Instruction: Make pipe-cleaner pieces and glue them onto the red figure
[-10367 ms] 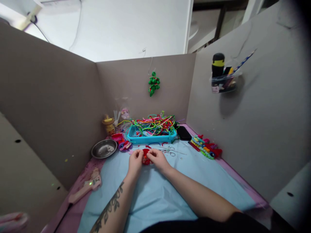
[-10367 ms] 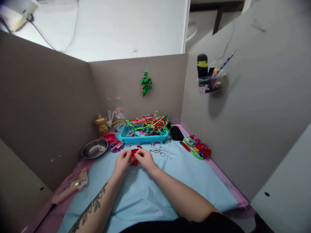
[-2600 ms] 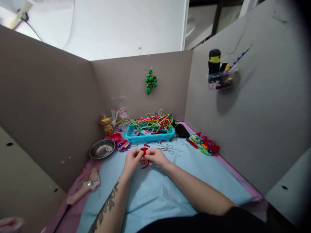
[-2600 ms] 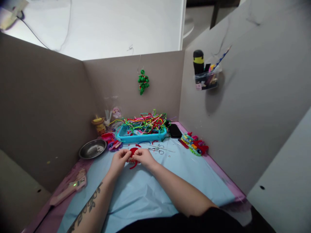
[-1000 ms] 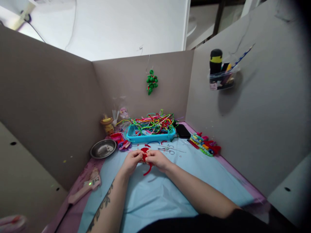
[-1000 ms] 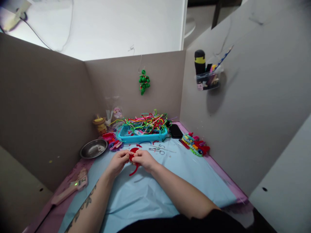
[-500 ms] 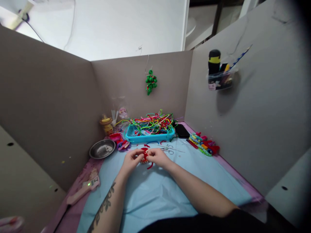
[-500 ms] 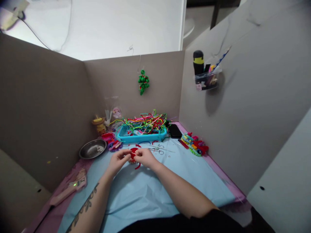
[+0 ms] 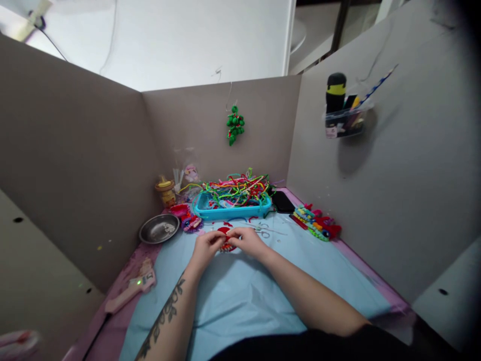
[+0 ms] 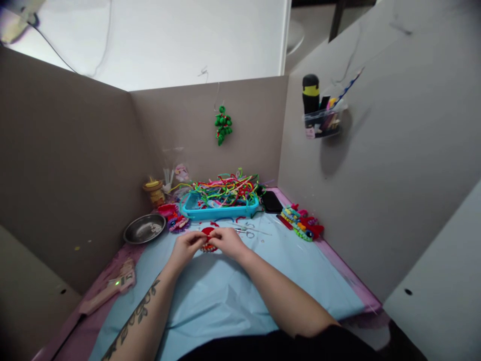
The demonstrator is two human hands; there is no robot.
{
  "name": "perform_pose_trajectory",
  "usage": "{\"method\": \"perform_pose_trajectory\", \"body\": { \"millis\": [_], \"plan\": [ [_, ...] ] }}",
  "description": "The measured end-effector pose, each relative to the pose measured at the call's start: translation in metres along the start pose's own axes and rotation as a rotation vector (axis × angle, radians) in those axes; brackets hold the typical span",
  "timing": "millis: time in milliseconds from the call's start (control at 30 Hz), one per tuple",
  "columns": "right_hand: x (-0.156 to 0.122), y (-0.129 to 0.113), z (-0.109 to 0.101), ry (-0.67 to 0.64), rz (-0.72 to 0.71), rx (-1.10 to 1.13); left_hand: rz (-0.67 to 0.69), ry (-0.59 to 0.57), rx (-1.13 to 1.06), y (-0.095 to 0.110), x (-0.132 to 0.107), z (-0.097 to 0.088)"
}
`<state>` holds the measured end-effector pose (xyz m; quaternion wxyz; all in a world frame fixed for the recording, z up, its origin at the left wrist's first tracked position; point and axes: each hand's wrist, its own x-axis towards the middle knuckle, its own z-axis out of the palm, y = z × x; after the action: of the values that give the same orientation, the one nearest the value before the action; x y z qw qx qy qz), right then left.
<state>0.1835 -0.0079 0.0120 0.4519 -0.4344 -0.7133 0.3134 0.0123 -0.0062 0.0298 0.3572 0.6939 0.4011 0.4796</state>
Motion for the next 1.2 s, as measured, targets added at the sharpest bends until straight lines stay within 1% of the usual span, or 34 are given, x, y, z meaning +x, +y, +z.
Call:
{"method": "perform_pose_trajectory", "body": {
  "millis": [100,233,333,533,733,800,967,1067,1200],
  "plan": [
    [0.002,-0.001,-0.001,0.03,0.044,0.03,-0.039,0.079,-0.012,0.001,0.0,0.0],
    [0.004,-0.003,-0.001,0.068,0.042,0.01,-0.102,0.134,-0.115,-0.002,0.0,0.005],
    [0.005,-0.004,0.002,0.103,0.031,0.02,-0.155,0.153,-0.191,-0.004,0.001,0.009],
    [0.006,0.001,0.009,0.092,0.103,0.224,-0.198,0.206,-0.259,-0.005,0.003,0.013],
    [0.006,0.006,0.014,0.078,0.157,0.377,-0.235,0.226,-0.364,-0.007,0.002,0.019],
    [0.006,0.005,0.016,0.093,0.169,0.405,-0.245,0.24,-0.397,-0.008,0.002,0.021],
    [0.007,0.004,0.02,0.178,0.182,0.421,-0.308,0.288,-0.442,-0.01,0.001,0.026],
    [0.007,0.006,0.02,0.18,0.163,0.38,-0.344,0.248,-0.503,-0.013,0.002,0.025],
    [0.008,0.009,0.012,0.123,0.14,0.295,-0.388,0.101,-0.53,-0.012,0.003,0.017]
  ]
}}
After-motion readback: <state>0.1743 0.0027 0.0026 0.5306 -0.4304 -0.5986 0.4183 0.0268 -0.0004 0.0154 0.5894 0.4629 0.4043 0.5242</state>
